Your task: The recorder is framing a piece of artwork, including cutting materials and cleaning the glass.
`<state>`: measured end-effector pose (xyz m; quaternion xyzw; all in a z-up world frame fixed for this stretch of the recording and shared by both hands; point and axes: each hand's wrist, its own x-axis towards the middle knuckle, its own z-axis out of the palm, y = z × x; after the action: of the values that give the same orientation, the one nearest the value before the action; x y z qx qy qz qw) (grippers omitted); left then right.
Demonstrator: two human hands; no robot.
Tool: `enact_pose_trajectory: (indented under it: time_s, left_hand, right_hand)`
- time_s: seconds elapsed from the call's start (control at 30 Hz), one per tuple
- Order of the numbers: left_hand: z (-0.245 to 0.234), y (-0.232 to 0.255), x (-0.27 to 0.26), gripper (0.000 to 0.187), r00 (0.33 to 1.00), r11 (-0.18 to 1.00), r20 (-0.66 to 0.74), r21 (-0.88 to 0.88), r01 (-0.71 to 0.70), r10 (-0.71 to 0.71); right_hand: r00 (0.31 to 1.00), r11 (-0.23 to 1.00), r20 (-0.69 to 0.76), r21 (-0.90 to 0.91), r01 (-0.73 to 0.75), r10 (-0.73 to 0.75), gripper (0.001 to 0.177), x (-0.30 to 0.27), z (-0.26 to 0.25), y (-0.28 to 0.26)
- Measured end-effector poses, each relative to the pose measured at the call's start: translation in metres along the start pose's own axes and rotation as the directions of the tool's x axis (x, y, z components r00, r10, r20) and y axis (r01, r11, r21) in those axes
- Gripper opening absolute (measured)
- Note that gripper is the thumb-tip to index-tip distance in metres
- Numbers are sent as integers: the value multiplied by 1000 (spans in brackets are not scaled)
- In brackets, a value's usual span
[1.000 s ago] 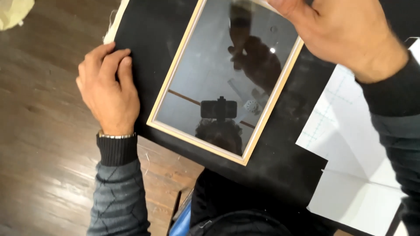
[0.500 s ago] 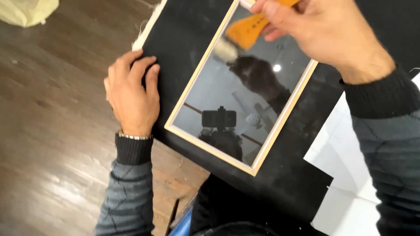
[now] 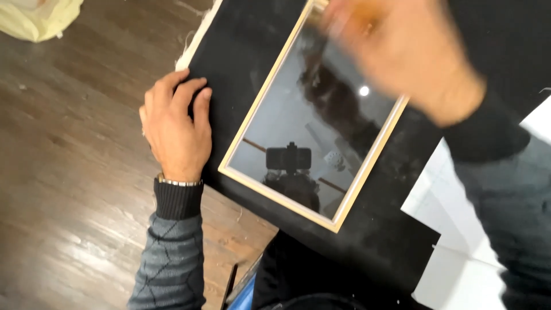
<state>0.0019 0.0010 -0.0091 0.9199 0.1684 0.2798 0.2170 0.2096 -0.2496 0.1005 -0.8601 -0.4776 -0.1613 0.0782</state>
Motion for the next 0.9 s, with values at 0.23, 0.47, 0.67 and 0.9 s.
enact_pose_trajectory:
  time_s: [0.23,0.47,0.67,0.9]
  left_hand:
    - [1,-2,-4,16,1000,999,18,30,17,-17]
    - [3,-7,-3,16,1000,999,9,34,12,-12]
    - [5,-10,-5,12,1000,999,19,42,-21,20]
    - [6,-12,-6,12,999,999,18,37,-35,34]
  right_hand:
    - [953,604,301,764,-227,-24,14,0,-33,-21]
    - [802,276,584,797,-537,-127,18,-18,-45,-18]
    - [815,824,533,341,-452,226,25,-33,-61,-9]
    - [982,780,100,597,-189,161,23,-74,-54,13]
